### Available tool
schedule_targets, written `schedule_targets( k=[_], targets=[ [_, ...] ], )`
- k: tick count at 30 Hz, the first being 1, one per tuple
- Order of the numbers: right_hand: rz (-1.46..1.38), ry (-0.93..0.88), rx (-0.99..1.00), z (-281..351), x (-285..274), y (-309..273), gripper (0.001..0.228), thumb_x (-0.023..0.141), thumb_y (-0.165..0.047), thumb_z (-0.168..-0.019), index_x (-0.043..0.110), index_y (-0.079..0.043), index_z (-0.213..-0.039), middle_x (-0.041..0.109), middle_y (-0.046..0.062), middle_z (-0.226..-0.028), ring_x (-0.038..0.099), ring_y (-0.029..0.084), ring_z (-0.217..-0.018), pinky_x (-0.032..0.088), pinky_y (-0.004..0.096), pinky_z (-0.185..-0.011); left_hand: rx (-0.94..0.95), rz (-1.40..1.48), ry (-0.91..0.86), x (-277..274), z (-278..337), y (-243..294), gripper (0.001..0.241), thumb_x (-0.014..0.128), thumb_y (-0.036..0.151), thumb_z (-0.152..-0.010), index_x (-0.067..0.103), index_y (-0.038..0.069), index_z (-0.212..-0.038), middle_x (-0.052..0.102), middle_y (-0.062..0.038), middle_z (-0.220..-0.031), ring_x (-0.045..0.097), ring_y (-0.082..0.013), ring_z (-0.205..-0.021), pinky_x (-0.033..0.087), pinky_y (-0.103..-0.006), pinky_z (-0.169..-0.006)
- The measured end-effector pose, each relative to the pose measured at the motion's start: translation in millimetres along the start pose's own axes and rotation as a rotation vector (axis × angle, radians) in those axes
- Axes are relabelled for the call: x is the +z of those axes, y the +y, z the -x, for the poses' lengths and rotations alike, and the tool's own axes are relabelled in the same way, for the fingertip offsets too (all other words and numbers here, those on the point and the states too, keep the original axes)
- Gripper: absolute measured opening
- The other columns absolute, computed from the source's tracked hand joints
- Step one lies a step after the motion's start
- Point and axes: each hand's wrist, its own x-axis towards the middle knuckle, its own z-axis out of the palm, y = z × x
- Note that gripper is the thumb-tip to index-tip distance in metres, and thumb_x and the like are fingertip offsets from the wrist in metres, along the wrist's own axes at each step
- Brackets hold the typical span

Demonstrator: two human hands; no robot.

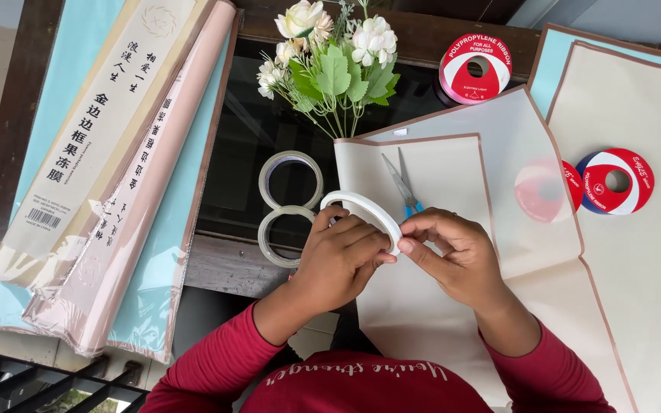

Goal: The person cuts a strip of double-sided tape and applies it to the edge of a sheet of wrapping paper. They then place a bouquet of artificial flowers onto the paper and begin folding the paper around the stems, pressing the tape to secure the wrap.

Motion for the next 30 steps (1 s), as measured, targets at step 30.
schedule_targets(
  k=[30],
  targets=[
    [0.307, 0.232, -0.169, 12, 35, 15, 0.011, 0.077, 0.001, -0.086, 0.072, -0.002, -0.095, 0.073, 0.006, -0.083, 0.072, 0.022, -0.079, 0.056, 0.037, -0.079, 0.237, 0.252, -0.03, -3, -9, -44, 0.013, 0.056, 0.0, -0.1, 0.068, 0.001, -0.104, 0.067, -0.015, -0.096, 0.066, -0.0379, -0.095, 0.054, -0.0533, -0.091]
  ],
)
